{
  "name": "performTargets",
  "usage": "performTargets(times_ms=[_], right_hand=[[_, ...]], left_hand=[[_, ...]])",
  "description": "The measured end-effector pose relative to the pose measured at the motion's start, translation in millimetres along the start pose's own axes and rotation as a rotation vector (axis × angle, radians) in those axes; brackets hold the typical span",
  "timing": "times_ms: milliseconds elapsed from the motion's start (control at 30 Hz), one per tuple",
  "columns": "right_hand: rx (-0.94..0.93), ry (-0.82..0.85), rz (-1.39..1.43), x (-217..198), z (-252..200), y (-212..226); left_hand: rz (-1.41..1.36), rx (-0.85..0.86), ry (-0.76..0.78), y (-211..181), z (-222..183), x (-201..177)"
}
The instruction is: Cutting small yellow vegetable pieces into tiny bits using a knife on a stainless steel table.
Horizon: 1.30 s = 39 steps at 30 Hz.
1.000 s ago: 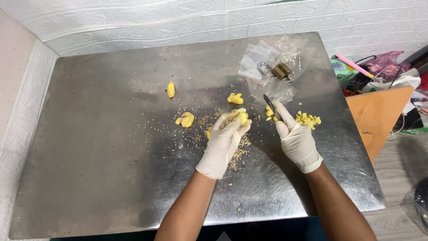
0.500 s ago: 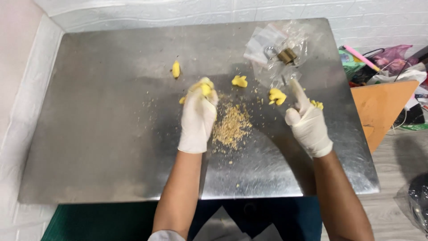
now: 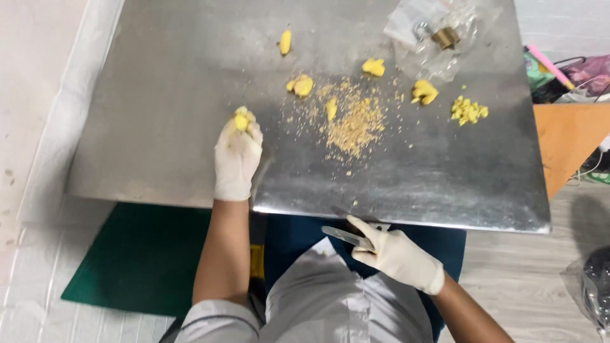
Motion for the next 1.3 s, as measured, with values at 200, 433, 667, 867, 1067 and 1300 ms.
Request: performTargets(times_ms=[200, 433, 667, 867, 1067, 1300], right_hand=[[0.006, 0.169, -0.405, 76, 32, -7], [0.043, 0.169, -0.311, 114, 76, -41], [0.002, 0.163, -0.31, 122, 83, -39], [0.014, 0.163, -0.267, 106, 77, -19], [-0.001, 0.176, -0.293, 107, 78, -18], [-0.02, 0.167, -0.377, 118, 84, -26]], left_hand=[[-0.058, 0.052, -0.042, -10, 14, -39], [-0.097, 0.06, -0.027, -12, 15, -41], [-0.157, 0.081, -0.053, -12, 14, -43], [-0.179, 0.071, -0.06, -13, 15, -44], [-0.154, 0.068, -0.058, -13, 16, -45], [-0.162, 0.083, -0.07, -13, 18, -50]])
Point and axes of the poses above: each hand's wrist, its own z-axis towards the middle knuckle, its own x-axis out of the palm, y = z × x, the point moved 10 cm from there along z, towards the middle knuckle, and after that the axes turned 7 degrees about -x, right-handed, at the moved point
